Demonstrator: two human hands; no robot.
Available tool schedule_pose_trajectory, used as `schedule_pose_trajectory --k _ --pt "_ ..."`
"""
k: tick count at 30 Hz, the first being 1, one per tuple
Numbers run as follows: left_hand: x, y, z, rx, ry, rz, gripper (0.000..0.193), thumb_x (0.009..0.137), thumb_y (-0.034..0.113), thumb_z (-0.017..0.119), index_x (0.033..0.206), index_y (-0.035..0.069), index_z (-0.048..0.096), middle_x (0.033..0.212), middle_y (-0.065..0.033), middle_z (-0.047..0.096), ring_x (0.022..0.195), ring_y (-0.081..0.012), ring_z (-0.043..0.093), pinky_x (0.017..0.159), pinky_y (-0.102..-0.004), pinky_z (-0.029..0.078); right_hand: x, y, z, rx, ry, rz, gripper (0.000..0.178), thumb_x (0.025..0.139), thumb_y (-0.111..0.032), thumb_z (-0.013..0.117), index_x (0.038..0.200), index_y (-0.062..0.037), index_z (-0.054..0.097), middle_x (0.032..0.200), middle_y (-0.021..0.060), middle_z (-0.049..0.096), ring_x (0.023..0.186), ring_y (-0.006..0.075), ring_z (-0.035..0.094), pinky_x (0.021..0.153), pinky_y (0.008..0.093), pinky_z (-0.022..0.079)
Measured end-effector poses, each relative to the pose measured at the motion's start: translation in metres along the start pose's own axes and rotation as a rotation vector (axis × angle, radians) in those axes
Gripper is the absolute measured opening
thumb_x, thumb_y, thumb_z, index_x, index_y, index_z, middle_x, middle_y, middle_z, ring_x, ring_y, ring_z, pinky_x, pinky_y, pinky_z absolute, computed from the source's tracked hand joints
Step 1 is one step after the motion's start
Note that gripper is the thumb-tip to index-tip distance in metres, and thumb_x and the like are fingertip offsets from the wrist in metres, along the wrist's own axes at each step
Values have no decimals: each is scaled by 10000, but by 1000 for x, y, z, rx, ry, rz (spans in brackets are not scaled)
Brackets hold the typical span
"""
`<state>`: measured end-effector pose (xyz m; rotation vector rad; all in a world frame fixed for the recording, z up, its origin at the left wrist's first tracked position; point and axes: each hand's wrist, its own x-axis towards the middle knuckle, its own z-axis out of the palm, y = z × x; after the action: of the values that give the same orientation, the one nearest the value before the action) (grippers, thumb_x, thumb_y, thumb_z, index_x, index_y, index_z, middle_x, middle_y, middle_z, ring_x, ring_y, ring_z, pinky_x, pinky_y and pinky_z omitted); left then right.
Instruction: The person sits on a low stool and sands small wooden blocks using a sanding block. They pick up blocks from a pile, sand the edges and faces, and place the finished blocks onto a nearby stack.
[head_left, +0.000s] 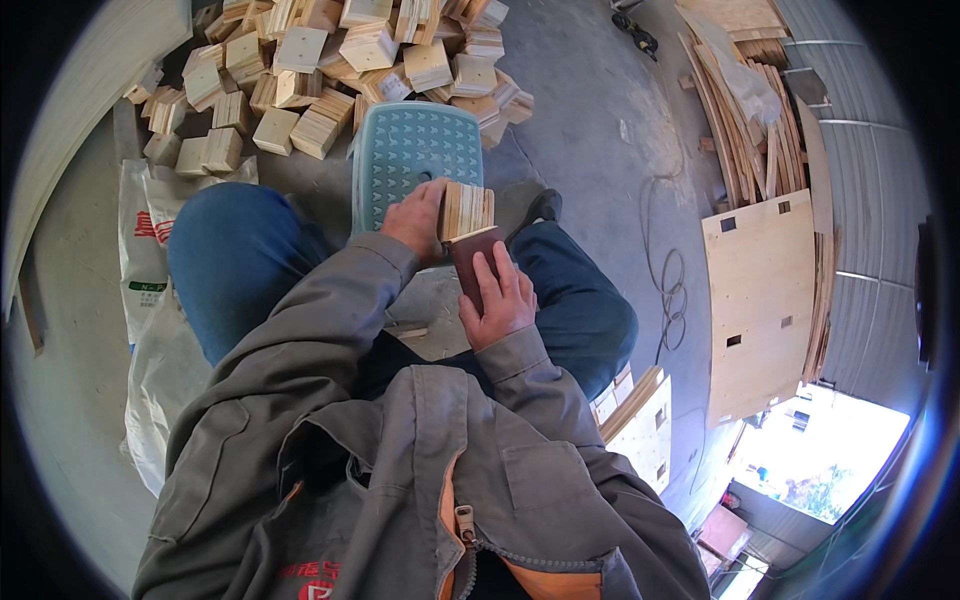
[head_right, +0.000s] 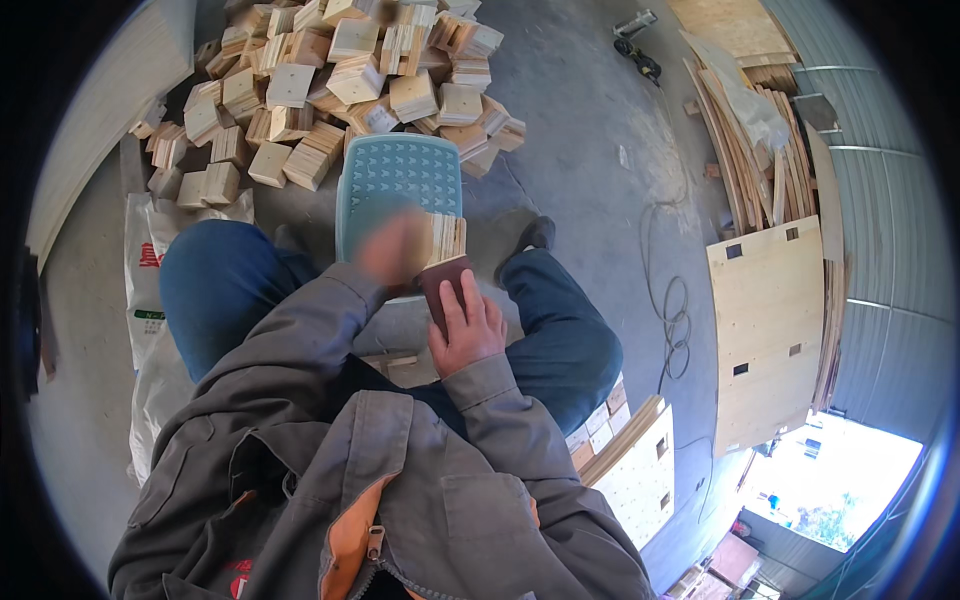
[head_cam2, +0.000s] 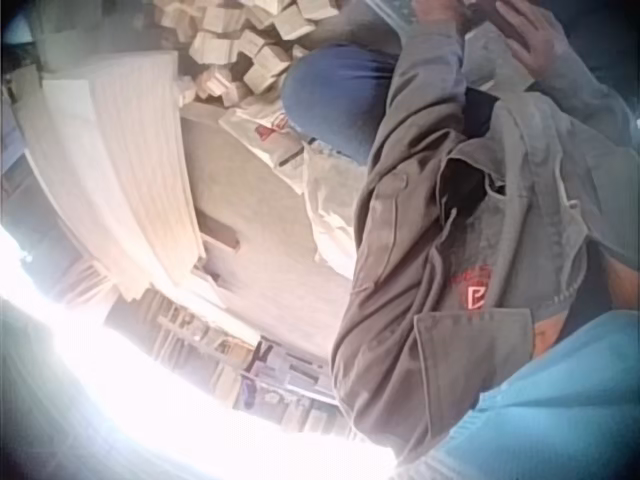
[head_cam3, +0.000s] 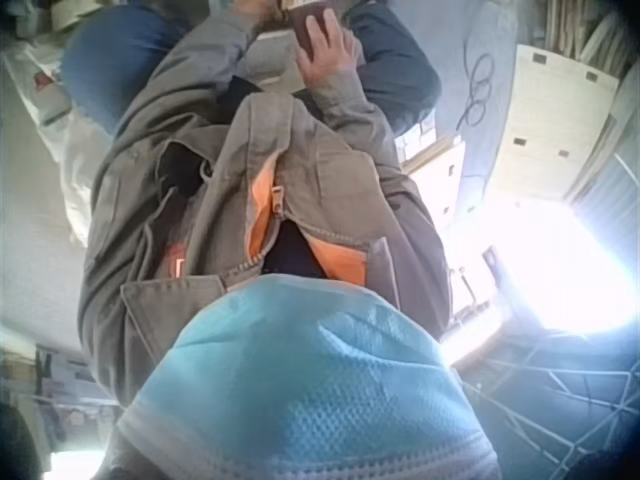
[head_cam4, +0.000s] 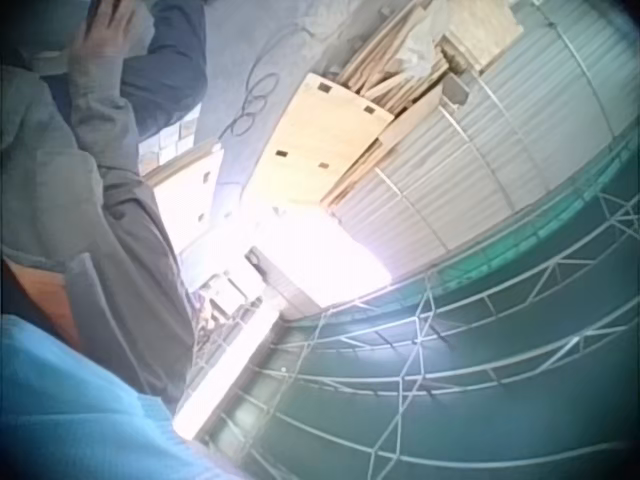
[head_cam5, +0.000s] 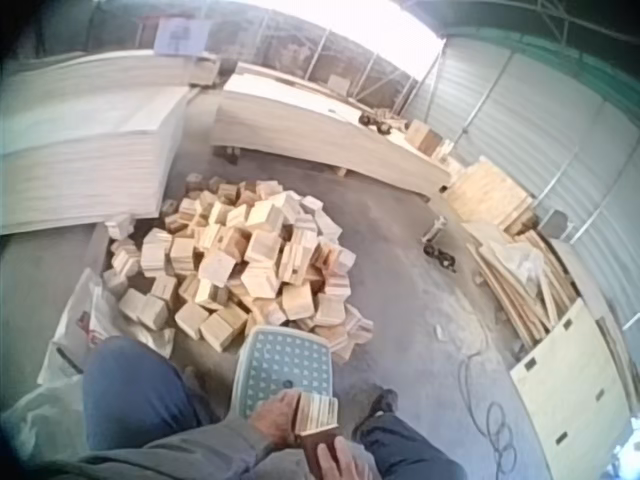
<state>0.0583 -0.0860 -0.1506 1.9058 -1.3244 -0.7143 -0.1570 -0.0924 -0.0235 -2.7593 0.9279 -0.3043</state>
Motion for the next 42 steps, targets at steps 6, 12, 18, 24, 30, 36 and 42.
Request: schedule_pose_trajectory --k 6,12,18,24,30,36,42 --pt "0 -11 2 82 -18 18 889 725 149 845 1503 160 414 1473 -139 554 1360 -372 559 1050 -525 469 52 11 12 -11 81 -10 691 826 -235 772 1492 -176 599 1622 114 460 1290 383 542 1085 531 447" --pt "-7 22 -27 -30 -61 -75 890 713 126 830 1497 168 410 1458 -134 561 1353 -374 561 1040 -525 473 145 30 21 -59 12 234 660 859 -271 740 1501 -212 597 1618 86 482 1330 401 538 1125 515 443" --pt "-9 21 -27 -23 -24 -77 853 737 117 805 1494 172 415 1453 -134 562 1359 -367 556 1041 -524 468 133 30 25 -61 49 202 691 862 -282 754 1524 -193 574 1630 108 466 1345 407 535 1130 504 439" --pt "-13 42 -40 -48 26 -69 829 772 129 807 1503 167 418 1471 -135 555 1379 -360 546 1060 -524 453 33 18 3 5 35 43 748 816 -229 800 1518 -129 564 1627 183 447 1320 407 546 1114 518 432" --pt "-14 42 -40 -45 25 -90 811 796 128 796 1513 163 416 1491 -131 548 1400 -354 532 1072 -524 449 5 15 -2 40 41 -8 717 800 -226 799 1485 -146 601 1605 174 468 1288 401 549 1103 526 428" --pt "-12 41 -42 -48 -6 -98 829 779 141 810 1509 176 419 1486 -126 552 1397 -352 534 1070 -526 453 58 27 7 42 85 40 707 804 -209 791 1484 -172 602 1611 131 479 1314 399 551 1109 511 442" --pt "-12 44 -43 -46 -3 -118 874 734 143 837 1502 182 421 1482 -123 555 1393 -353 537 1070 -524 456 146 40 20 -17 25 241 671 844 -297 743 1496 -235 599 1644 71 449 1352 386 522 1135 510 427"
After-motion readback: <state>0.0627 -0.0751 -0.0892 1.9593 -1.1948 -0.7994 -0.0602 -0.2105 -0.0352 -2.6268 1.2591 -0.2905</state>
